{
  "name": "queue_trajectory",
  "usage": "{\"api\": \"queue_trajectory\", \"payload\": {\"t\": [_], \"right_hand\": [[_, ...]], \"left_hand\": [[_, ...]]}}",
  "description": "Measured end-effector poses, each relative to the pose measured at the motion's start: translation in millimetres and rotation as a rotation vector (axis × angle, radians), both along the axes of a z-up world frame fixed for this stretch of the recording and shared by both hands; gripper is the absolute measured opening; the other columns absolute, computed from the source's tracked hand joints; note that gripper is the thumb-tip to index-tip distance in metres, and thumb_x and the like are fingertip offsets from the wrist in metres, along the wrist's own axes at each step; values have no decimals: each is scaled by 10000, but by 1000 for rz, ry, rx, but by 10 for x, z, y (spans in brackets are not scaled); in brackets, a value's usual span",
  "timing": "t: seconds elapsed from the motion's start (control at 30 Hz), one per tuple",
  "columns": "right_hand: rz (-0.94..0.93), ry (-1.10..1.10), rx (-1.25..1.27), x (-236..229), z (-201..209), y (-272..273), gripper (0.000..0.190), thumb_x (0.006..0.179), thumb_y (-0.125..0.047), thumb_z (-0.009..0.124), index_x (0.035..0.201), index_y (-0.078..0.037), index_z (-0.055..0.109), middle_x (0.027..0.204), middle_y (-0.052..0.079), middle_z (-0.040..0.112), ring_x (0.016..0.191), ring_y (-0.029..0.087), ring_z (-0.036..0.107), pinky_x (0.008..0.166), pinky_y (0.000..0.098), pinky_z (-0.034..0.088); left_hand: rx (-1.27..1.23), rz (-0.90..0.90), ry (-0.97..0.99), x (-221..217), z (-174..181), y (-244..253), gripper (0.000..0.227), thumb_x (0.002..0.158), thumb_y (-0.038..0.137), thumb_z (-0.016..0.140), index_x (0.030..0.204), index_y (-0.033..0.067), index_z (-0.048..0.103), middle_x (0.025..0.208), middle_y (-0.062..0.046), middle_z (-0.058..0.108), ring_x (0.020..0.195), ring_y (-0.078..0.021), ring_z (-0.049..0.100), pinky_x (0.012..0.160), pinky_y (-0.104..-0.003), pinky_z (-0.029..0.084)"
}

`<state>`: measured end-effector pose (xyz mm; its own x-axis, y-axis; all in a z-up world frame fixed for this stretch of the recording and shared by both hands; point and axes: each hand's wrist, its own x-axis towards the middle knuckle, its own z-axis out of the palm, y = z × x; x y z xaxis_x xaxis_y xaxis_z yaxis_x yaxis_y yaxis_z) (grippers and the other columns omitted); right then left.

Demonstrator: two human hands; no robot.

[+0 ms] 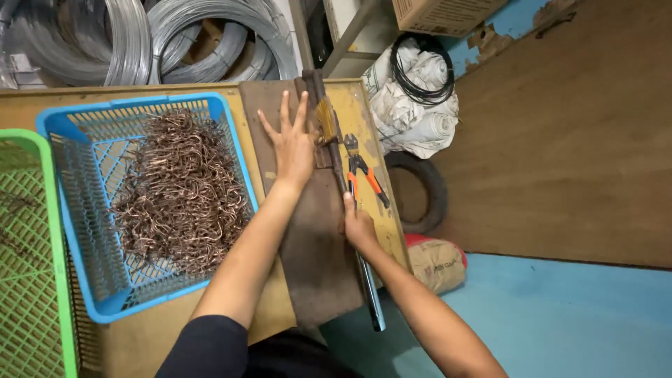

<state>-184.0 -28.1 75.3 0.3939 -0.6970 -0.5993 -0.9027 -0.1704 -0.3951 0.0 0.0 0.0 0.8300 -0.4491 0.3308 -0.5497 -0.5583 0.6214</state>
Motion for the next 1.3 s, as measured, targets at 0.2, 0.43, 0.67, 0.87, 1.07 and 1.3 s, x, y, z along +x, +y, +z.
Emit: {"api": "queue_trajectory", "payload": {"t": [0.2, 0.43, 0.67, 0.87, 1.07, 1.3], "right_hand": [[-290, -361, 242, -407, -789, -511, 772, 909, -751, 591, 750, -9, 733, 662, 174, 677, 630, 314, 717, 394, 401, 598], [-179, -449, 245, -345, -160, -462, 736, 1025, -630, 446, 776, -11, 759, 661, 130, 697, 681, 238, 714, 537, 304, 529], [-51, -504, 201, -157, 599, -413, 853, 1029, -658, 361, 621, -30, 770, 988, 87, 766, 853, 220, 649, 692, 304, 493], [24, -555, 227, -319, 551, -573, 944, 1052, -664, 259, 646, 18, 769, 1142, 159, 766, 1057, 284, 674, 863, 324, 486], [-40, -330, 123, -309, 107, -502, 840, 986, -741, 390, 891, 3, 768, 938, 180, 761, 908, 329, 721, 744, 378, 547], [48, -198, 50, -482, -321, -402, 692, 1035, -655, 433, 1037, -68, 799, 1070, 140, 786, 1125, 337, 678, 917, 407, 498]], "left_hand": [[13, 40, -59, -49, 38, 56, 186, 930, 222, 717, 1053, 113, 806, 1676, -1, 384, 1594, -332, 127, 1168, -775, -64], [21, 41, 12, 84, -334, 8, 142, 801, 359, 839, 939, 337, 813, 1624, 14, 457, 1562, -404, 171, 1123, -807, -10], [-134, -84, 208, -76, -218, 188, 104, 793, 304, 864, 888, 315, 825, 1682, -64, 326, 1557, -460, 128, 1186, -732, 103], [-263, -173, 322, -396, 176, 785, 123, 864, 285, 816, 972, 228, 832, 1601, -109, 425, 1447, -458, 389, 1116, -608, 394], [-470, -101, 327, -513, 668, 1500, 135, 883, 234, 805, 1010, 191, 821, 1516, -100, 534, 1305, -426, 570, 1094, -528, 458], [-506, -58, 290, -481, 748, 2185, 95, 917, 195, 782, 1002, 171, 817, 1321, -91, 659, 1201, -381, 650, 1023, -485, 508]]}}
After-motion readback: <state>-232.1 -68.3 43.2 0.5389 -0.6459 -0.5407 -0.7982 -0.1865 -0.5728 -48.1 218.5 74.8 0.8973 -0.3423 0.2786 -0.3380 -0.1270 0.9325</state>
